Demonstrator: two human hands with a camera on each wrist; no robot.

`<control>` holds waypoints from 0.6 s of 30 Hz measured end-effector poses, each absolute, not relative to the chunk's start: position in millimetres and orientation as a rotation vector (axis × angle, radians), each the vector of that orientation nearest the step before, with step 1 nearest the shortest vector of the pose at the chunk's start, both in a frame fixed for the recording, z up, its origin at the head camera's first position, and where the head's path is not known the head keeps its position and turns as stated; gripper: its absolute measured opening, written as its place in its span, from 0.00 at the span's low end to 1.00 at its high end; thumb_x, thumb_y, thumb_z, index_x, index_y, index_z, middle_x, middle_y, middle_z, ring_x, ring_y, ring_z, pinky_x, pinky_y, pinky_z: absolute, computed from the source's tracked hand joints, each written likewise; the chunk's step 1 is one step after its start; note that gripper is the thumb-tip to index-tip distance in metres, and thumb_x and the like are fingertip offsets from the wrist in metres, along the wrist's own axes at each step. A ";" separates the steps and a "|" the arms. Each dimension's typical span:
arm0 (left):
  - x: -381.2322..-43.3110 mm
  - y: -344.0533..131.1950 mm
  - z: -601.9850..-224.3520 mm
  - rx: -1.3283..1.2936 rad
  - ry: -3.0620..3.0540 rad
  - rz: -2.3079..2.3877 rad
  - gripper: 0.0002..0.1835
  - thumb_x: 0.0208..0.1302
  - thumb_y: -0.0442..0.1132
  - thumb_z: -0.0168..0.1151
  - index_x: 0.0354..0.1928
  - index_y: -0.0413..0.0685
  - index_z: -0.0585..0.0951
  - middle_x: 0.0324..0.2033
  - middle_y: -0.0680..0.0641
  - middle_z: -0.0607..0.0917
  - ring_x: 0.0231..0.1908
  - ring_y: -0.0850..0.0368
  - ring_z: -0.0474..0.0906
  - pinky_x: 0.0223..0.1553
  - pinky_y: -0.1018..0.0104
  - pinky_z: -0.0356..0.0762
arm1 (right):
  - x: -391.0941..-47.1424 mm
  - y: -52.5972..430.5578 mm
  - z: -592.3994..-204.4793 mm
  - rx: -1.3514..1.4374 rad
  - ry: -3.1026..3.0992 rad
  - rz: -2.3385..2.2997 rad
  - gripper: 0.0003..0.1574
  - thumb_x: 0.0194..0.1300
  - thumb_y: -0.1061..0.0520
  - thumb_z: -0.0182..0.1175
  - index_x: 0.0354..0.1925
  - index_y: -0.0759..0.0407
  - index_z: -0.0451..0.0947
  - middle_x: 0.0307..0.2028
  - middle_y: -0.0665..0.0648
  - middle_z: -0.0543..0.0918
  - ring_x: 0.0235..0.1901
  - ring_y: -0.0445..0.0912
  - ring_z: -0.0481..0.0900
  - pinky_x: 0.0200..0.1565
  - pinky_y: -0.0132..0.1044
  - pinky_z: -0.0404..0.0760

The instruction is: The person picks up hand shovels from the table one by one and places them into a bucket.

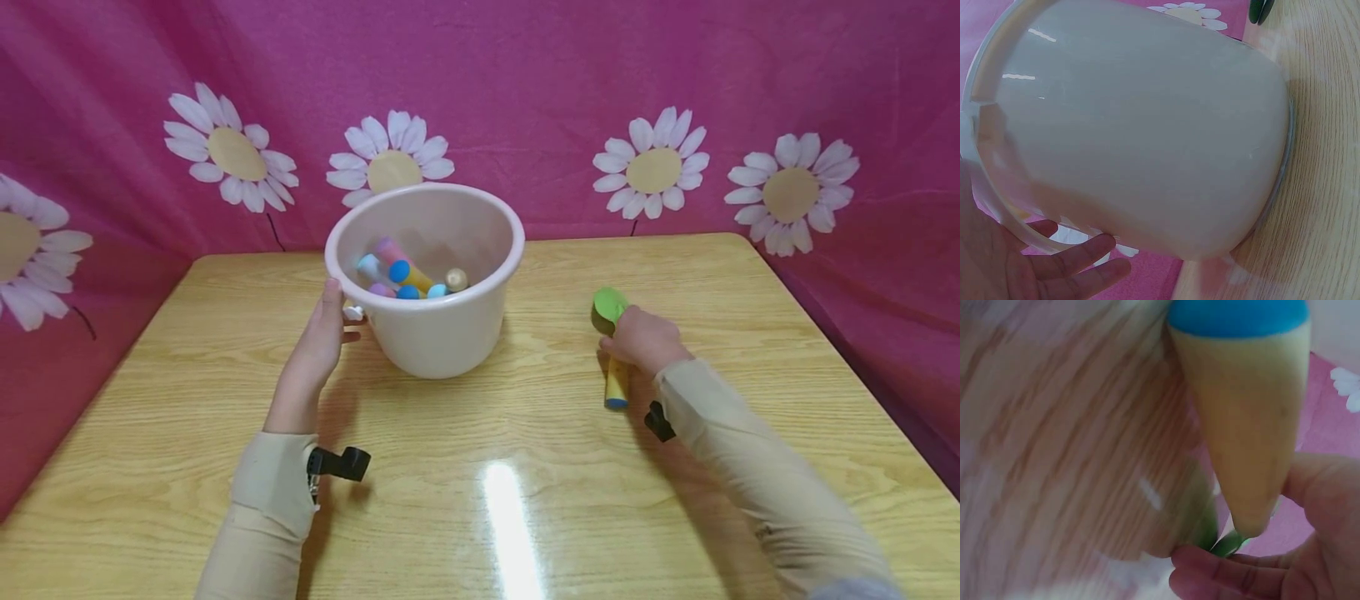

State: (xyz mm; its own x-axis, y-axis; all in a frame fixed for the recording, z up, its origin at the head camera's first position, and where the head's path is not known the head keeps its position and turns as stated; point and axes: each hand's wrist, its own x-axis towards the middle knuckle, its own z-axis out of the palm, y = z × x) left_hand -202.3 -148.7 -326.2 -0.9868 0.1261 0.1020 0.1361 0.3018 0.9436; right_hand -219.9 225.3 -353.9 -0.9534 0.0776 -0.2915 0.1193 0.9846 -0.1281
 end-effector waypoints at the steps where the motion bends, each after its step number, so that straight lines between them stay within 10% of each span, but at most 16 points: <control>1: -202.3 -148.7 -326.5 -0.252 -2.528 -1.831 0.36 0.67 0.59 0.16 0.67 0.40 0.49 0.58 0.35 0.59 0.44 0.44 0.63 0.49 0.42 0.62 | -220.0 227.4 -355.0 0.148 2.843 -0.215 0.26 0.59 0.45 0.53 0.35 0.71 0.65 0.26 0.60 0.71 0.25 0.50 0.70 0.24 0.40 0.71; 18: -202.2 -147.7 -324.9 -0.261 -2.532 -1.832 0.35 0.68 0.57 0.14 0.66 0.39 0.50 0.57 0.35 0.60 0.47 0.39 0.61 0.49 0.42 0.62 | -217.6 249.0 -357.9 0.120 2.811 -0.210 0.14 0.57 0.57 0.54 0.26 0.69 0.72 0.24 0.62 0.75 0.24 0.51 0.72 0.26 0.42 0.74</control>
State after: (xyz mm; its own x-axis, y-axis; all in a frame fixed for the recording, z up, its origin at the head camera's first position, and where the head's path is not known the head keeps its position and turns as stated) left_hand -202.2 -147.7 -324.9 -0.9862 0.1311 0.1014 0.1373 0.3041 0.9427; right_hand -217.6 249.0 -357.9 -0.9456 0.0591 -0.3199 0.1058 0.9857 -0.1309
